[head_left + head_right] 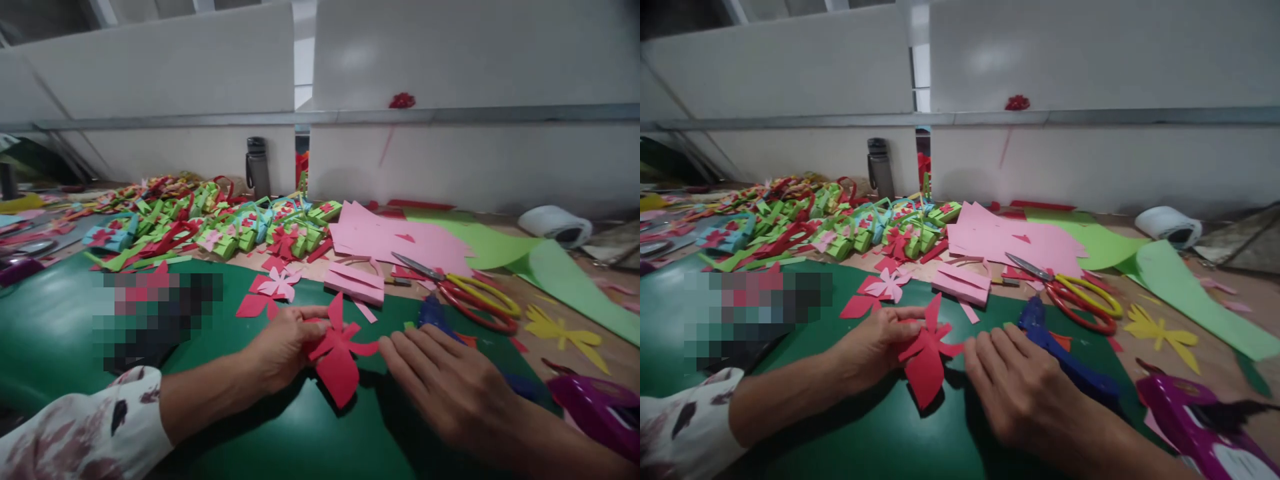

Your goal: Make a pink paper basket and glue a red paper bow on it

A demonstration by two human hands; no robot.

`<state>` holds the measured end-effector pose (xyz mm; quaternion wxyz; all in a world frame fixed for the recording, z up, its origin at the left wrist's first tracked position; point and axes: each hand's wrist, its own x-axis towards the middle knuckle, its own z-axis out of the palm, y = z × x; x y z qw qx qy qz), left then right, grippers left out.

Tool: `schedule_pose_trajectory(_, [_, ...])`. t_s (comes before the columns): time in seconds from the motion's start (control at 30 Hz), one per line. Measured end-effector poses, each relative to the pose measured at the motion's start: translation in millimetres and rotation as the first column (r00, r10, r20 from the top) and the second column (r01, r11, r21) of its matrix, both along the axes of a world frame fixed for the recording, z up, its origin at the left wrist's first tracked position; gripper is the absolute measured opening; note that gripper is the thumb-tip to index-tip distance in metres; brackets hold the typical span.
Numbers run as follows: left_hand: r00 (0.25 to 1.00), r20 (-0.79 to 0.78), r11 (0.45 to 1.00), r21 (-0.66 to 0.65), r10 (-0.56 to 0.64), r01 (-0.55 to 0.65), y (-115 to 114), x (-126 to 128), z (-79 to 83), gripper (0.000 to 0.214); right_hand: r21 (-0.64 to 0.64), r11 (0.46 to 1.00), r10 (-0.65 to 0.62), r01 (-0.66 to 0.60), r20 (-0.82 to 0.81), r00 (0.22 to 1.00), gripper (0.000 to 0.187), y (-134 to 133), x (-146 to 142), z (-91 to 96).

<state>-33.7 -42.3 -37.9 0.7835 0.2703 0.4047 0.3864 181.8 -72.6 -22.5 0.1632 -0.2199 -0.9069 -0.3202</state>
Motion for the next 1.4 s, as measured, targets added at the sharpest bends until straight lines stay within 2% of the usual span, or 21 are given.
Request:
schedule_pose_trajectory(0.1, [0.999,0.042,1.000,0.002,0.005,-0.005,2,7,-0.7,0.022,-0.183,0.975,-0.171,0.125,-0.260,0.950,0.030,1,7,-5.4])
schedule_pose_trajectory(0.13, [0.998,0.060,1.000,-0.009,0.021,-0.021,2,9,-0.8,0.023,-0.295,0.945,-0.244,0.139,-0.355,0.903,0.030,1,9,-5.9])
schedule_pose_trajectory(0.17, [0.996,0.075,0.999,-0.023,0.038,-0.037,3,11,-0.6,0.024,-0.432,0.892,-0.335,0.134,-0.432,0.838,0.031,2,10,-6.1])
schedule_pose_trajectory(0.2, [0.994,0.093,0.998,-0.037,0.055,-0.051,3,13,-0.2,0.024,-0.579,0.809,-0.440,0.106,-0.476,0.762,0.032,2,12,-6.1])
schedule_pose_trajectory(0.27, [0.986,0.145,0.996,-0.044,0.080,-0.074,2,16,1.4,0.024,-0.818,0.575,-0.648,-0.014,-0.465,0.603,0.036,3,13,-6.6])
schedule_pose_trajectory(0.33, [0.976,0.196,0.995,-0.038,0.097,-0.091,1,20,3.4,0.024,-0.917,0.357,-0.785,-0.179,-0.399,0.474,0.044,5,12,-8.2])
schedule_pose_trajectory(0.37, [0.970,0.217,0.994,-0.036,0.106,-0.100,0,22,4.3,0.025,-0.925,0.276,-0.826,-0.260,-0.367,0.429,0.049,7,11,-9.2])
schedule_pose_trajectory(0.47, [0.964,0.236,0.992,-0.027,0.126,-0.123,-1,26,6.0,0.029,-0.885,0.099,-0.891,-0.456,-0.283,0.356,0.054,11,7,-10.4])
schedule_pose_trajectory(0.53, [0.966,0.228,0.992,-0.006,0.123,-0.125,-1,27,6.0,0.033,-0.837,0.030,-0.926,-0.546,-0.230,0.301,0.055,12,3,-9.5])
schedule_pose_trajectory(0.63, [0.967,0.210,0.989,0.009,0.143,-0.148,-1,29,4.6,0.036,-0.774,0.024,-0.958,-0.633,-0.198,0.207,0.059,11,1,-9.4])
schedule_pose_trajectory(0.7, [0.967,0.205,0.987,0.010,0.153,-0.158,-1,30,3.3,0.036,-0.770,0.025,-0.957,-0.638,-0.203,0.207,0.062,11,1,-11.8])
schedule_pose_trajectory(0.77, [0.969,0.206,0.989,0.019,0.137,-0.144,-2,31,2.2,0.036,-0.792,0.004,-0.945,-0.611,-0.203,0.257,0.060,11,0,-14.9])
schedule_pose_trajectory(0.9, [0.972,0.196,0.990,0.027,0.129,-0.137,-4,33,0.8,0.034,-0.852,-0.081,-0.902,-0.517,-0.158,0.402,0.029,11,-2,-16.5])
schedule_pose_trajectory(1.0, [0.979,0.161,0.991,0.022,0.128,-0.133,-5,33,-0.5,0.028,-0.890,-0.091,-0.887,-0.447,-0.131,0.442,0.024,12,-4,-14.3])
schedule_pose_trajectory(1.13, [0.994,0.107,0.989,0.145,-0.027,0.011,-7,30,-2.5,0.019,-0.914,-0.024,-0.873,-0.404,-0.178,0.454,0.028,13,-1,-16.8])
schedule_pose_trajectory(1.23, [0.996,-0.028,0.970,0.228,-0.085,0.089,-8,26,-2.8,0.024,-0.939,0.009,-0.817,-0.344,-0.205,0.539,0.033,15,0,-18.0])
schedule_pose_trajectory(1.27, [0.994,-0.064,0.968,0.230,-0.090,0.103,-8,24,-2.2,0.025,-0.952,0.036,-0.791,-0.305,-0.214,0.573,0.035,16,-1,-16.6])
schedule_pose_trajectory(1.33, [0.993,-0.093,0.970,0.226,-0.073,0.092,-6,16,1.5,0.024,-0.971,0.134,-0.726,-0.199,-0.232,0.647,0.038,16,-4,-10.4])
schedule_pose_trajectory(1.4, [0.997,-0.077,0.966,0.258,0.022,-0.001,-1,4,8.8,0.021,-0.952,0.293,-0.621,-0.089,-0.260,0.740,0.037,16,-11,-2.3])
